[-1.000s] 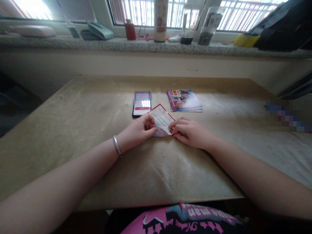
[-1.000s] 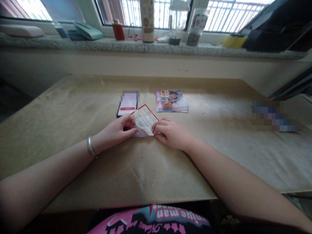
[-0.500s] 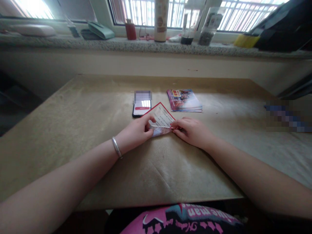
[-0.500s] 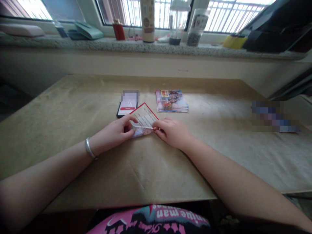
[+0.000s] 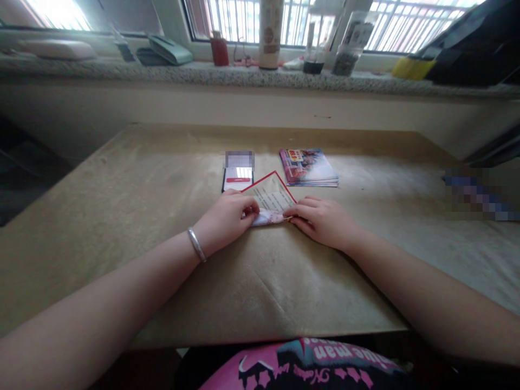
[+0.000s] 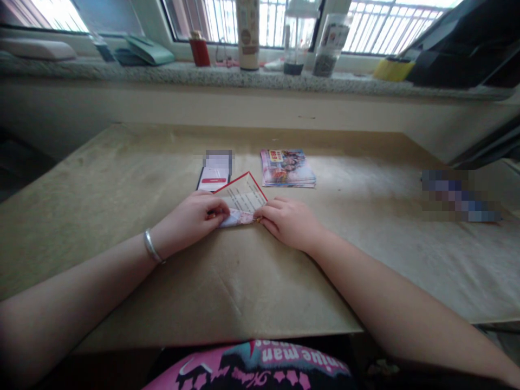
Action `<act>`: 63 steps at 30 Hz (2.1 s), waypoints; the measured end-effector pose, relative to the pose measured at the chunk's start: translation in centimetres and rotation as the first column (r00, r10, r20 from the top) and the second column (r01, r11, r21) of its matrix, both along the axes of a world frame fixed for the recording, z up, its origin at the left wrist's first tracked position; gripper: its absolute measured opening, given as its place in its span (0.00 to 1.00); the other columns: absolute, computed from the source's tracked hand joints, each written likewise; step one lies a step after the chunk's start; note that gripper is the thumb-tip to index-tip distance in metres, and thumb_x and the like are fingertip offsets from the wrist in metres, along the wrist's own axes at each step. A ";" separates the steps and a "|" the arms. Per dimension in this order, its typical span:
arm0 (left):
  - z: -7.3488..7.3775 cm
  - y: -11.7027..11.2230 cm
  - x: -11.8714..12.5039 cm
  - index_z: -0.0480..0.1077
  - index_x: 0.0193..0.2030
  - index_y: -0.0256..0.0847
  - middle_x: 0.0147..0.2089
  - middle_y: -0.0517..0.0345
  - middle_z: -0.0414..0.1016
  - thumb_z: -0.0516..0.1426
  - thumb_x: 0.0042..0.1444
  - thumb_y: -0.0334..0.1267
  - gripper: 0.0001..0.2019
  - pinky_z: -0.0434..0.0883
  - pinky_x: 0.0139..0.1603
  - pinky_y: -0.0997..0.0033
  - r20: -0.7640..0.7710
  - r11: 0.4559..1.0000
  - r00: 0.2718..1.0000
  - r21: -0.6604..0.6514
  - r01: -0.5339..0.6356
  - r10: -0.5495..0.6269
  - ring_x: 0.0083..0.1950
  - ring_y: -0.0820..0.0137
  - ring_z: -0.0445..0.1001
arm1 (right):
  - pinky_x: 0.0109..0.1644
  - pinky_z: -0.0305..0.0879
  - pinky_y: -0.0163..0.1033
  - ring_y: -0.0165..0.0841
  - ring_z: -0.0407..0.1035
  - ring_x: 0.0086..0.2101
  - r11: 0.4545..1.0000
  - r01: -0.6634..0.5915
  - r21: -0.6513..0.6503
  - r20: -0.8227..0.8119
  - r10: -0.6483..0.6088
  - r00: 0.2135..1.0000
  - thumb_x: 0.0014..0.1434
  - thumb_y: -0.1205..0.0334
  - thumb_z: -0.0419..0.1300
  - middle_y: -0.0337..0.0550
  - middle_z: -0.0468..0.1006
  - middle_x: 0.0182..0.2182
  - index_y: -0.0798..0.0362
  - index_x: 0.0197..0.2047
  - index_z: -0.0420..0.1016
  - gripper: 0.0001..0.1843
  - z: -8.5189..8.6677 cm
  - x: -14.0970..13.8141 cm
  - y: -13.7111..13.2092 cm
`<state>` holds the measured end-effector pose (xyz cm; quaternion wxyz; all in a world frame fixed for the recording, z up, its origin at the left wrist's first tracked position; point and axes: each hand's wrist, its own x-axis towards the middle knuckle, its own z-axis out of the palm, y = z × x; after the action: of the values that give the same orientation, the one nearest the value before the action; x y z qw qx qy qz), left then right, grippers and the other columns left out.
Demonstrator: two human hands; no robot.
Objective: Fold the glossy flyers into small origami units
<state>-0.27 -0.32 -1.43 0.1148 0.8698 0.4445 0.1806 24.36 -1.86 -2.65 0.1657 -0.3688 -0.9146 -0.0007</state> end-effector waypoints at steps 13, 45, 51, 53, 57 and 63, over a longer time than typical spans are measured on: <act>-0.4 -0.3 0.0 0.77 0.38 0.41 0.37 0.53 0.77 0.53 0.59 0.36 0.11 0.70 0.46 0.64 -0.129 0.995 0.992 0.104 0.001 0.012 0.42 0.64 0.72 | 0.45 0.67 0.42 0.37 0.69 0.41 0.999 -0.024 0.036 0.022 0.023 0.999 0.63 0.64 0.52 0.48 0.78 0.40 0.52 0.49 0.77 0.16 -0.5 -0.1 0.0; 0.4 -1.8 0.8 0.73 0.48 0.38 0.46 0.50 0.70 0.51 0.63 0.40 0.14 0.73 0.43 0.66 -0.442 0.972 0.897 0.218 0.088 0.018 0.46 0.62 0.70 | 0.44 0.69 0.41 0.37 0.70 0.40 0.996 0.009 0.093 0.047 -0.014 0.999 0.62 0.67 0.54 0.46 0.79 0.39 0.53 0.48 0.79 0.15 -0.6 0.0 0.7; 0.5 -1.6 1.0 0.72 0.48 0.36 0.43 0.50 0.71 0.50 0.64 0.38 0.13 0.73 0.44 0.65 -0.508 0.969 0.861 0.214 0.122 0.003 0.45 0.62 0.71 | 0.45 0.69 0.42 0.38 0.70 0.41 0.995 0.009 0.103 0.040 -0.013 0.999 0.62 0.67 0.54 0.47 0.79 0.40 0.54 0.49 0.78 0.15 -0.7 -0.1 0.8; 0.5 -1.6 1.0 0.71 0.48 0.35 0.43 0.50 0.71 0.50 0.64 0.38 0.13 0.73 0.44 0.64 -0.511 0.970 0.859 0.211 0.120 0.005 0.45 0.61 0.71 | 0.45 0.69 0.42 0.38 0.70 0.40 0.994 0.004 0.105 0.043 -0.009 0.999 0.63 0.67 0.54 0.47 0.79 0.39 0.54 0.48 0.78 0.15 -0.6 -0.1 0.8; 0.4 -1.7 1.1 0.71 0.47 0.33 0.41 0.48 0.71 0.49 0.64 0.37 0.13 0.72 0.43 0.63 -0.519 0.968 0.855 0.213 0.131 -0.001 0.43 0.61 0.71 | 0.45 0.69 0.42 0.38 0.70 0.41 0.994 0.010 0.109 0.048 -0.015 0.999 0.63 0.67 0.53 0.47 0.79 0.39 0.54 0.48 0.79 0.15 -0.5 -0.2 0.7; 0.5 -2.2 1.5 0.65 0.59 0.43 0.42 0.48 0.71 0.49 0.65 0.39 0.18 0.72 0.39 0.63 -0.499 0.963 0.867 0.239 0.121 0.015 0.42 0.60 0.71 | 0.46 0.69 0.41 0.38 0.71 0.41 0.994 0.041 0.098 0.035 -0.044 0.998 0.63 0.66 0.53 0.46 0.79 0.39 0.54 0.46 0.78 0.14 -0.6 -0.2 0.7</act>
<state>1.19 -2.50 -0.96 -0.1143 0.9063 0.4068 0.0051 24.17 -1.20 -3.22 0.1664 -0.3796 -0.9083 -0.0557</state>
